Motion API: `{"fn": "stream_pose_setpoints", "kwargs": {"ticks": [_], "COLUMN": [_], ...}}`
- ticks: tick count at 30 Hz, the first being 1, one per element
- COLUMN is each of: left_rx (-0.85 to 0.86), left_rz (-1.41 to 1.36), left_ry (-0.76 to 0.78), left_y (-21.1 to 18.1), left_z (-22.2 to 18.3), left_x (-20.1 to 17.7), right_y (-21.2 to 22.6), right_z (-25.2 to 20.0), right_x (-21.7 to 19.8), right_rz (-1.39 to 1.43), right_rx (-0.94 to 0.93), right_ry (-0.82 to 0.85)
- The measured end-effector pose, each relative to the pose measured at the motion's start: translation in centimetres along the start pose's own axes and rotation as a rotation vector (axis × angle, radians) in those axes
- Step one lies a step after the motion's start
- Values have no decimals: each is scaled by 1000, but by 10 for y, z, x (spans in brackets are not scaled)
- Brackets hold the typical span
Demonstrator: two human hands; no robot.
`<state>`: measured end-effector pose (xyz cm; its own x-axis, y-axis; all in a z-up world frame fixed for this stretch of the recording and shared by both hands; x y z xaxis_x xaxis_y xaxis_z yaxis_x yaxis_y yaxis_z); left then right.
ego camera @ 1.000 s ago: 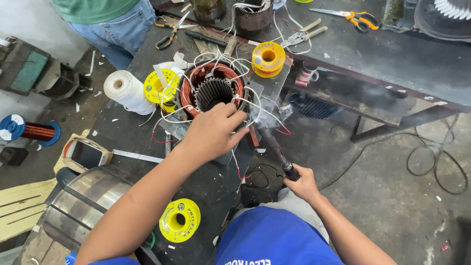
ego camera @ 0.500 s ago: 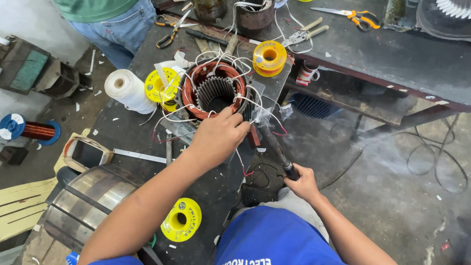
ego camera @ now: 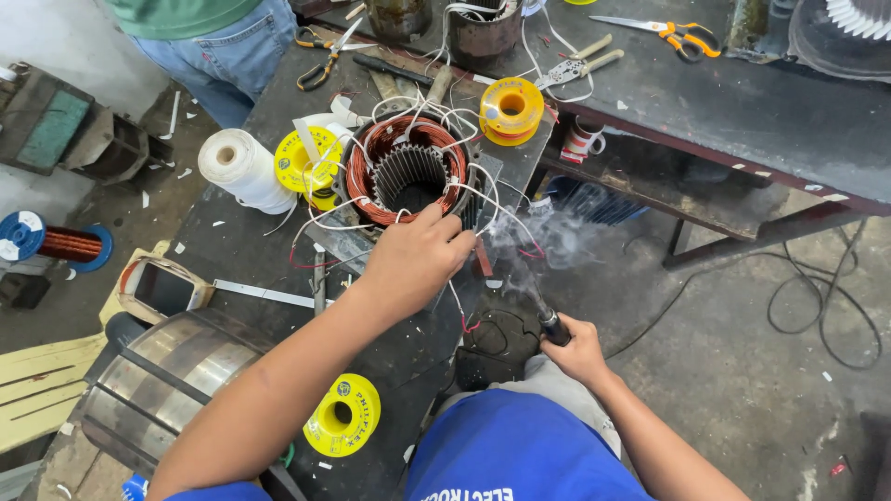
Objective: Finalizing electrical connections on a motor stator by soldering wires
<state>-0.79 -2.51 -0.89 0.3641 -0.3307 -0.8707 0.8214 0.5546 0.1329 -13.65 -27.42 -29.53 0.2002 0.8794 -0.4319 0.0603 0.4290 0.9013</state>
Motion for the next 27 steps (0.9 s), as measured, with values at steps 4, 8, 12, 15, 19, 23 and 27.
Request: {"fn": "stream_pose_setpoints", "kwargs": {"ticks": [4, 8, 12, 15, 19, 23, 27], "left_rx": [26, 90, 72, 73, -66, -347, -678], "left_rz": [75, 171, 191, 155, 182, -7, -260], "left_ry": [-14, -56, -55, -6, -77, -76, -87], "left_y": [-7, -13, -16, -22, -18, -26, -40], "left_z": [-3, 0, -5, -4, 5, 11, 14], "left_x": [7, 4, 4, 3, -41, -77, -92], "right_y": [14, 4, -11, -11, -9, -13, -17], "right_z": [-9, -11, -24, -18, -11, 37, 110], "right_x": [-9, -12, -25, -41, -69, -100, -130], "right_rz": [63, 18, -91, -66, -53, 15, -41], "right_rx": [62, 86, 113, 144, 164, 143, 43], "right_ry": [-3, -19, -44, -58, -33, -8, 90]}}
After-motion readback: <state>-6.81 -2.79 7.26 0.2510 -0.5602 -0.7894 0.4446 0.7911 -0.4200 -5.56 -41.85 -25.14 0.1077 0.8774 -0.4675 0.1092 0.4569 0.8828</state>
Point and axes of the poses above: each hand's wrist, its own z-axis towards the middle knuckle, its own x-axis out of the palm, y = z × x, the point moved 5 cm from there along z, towards the middle knuckle, and after that the axes turned 1 degree about -y, right-handed, at the moved point
